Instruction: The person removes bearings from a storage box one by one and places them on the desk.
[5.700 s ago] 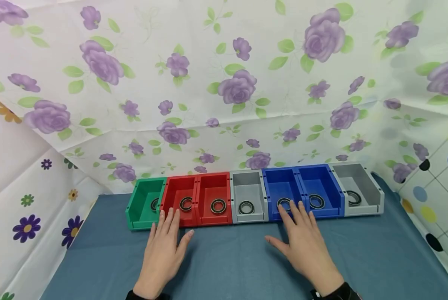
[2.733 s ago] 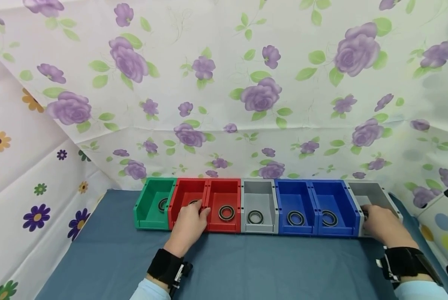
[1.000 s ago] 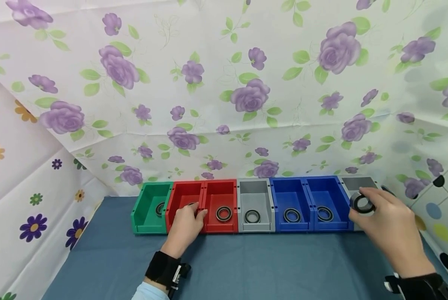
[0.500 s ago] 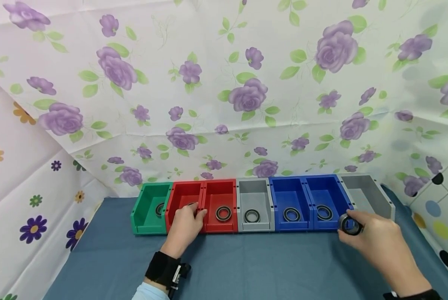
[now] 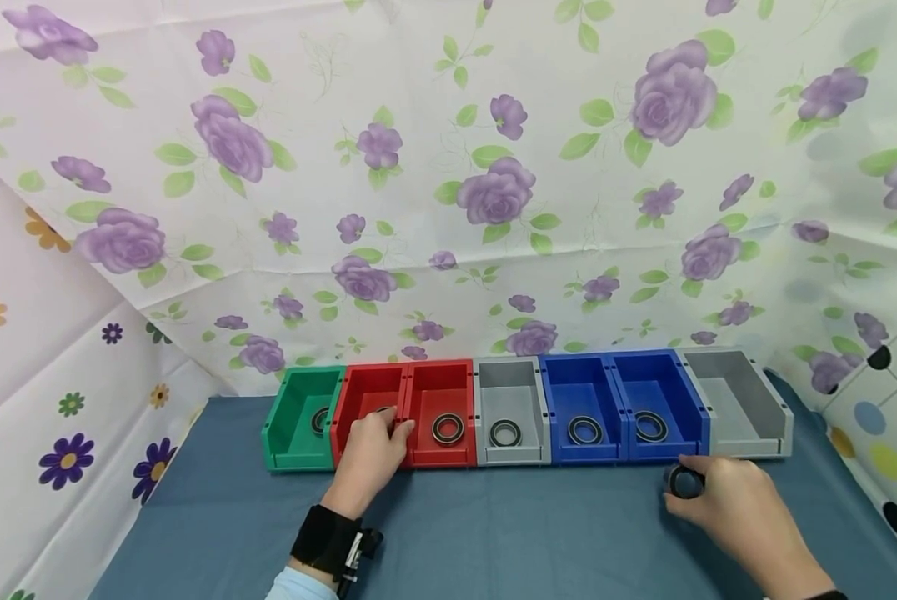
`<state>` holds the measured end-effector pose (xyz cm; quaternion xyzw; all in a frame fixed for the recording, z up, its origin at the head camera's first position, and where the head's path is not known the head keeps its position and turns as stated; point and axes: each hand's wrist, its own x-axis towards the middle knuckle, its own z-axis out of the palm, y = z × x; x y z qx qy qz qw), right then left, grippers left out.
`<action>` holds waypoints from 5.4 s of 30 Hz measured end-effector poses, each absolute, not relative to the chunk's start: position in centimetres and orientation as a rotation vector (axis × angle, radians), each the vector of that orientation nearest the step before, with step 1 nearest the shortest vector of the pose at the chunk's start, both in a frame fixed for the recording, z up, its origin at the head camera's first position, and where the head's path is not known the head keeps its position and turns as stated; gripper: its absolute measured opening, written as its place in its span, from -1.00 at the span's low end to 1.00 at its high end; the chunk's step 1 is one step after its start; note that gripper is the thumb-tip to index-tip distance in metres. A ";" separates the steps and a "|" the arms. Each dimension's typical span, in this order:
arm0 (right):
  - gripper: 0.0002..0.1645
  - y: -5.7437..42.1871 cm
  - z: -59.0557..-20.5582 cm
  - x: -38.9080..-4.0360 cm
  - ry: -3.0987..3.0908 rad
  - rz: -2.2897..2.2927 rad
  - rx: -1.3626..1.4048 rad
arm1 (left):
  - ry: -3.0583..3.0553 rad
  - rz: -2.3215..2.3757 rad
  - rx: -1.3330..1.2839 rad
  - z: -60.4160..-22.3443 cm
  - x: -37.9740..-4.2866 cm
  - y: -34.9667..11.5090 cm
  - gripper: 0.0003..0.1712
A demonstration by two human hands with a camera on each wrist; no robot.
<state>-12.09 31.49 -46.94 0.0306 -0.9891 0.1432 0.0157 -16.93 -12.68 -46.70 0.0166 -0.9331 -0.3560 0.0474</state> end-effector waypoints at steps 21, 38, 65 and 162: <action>-0.22 32.2 -49.4 -12.7 -3.137 0.431 0.084 | -2.847 -1.065 0.057 -46.8 -16.9 -12.7 -0.40; -0.15 32.0 -49.8 -13.0 -3.205 0.390 0.022 | -2.843 -1.070 0.054 -46.8 -17.1 -12.7 -0.42; 0.16 29.3 -43.0 -16.9 -2.701 0.378 0.395 | -2.848 -1.094 0.041 -47.0 -17.0 -12.9 -0.42; -0.82 28.1 -47.6 -22.2 -3.285 0.460 0.267 | -2.831 -1.114 0.036 -46.8 -16.7 -13.7 -0.51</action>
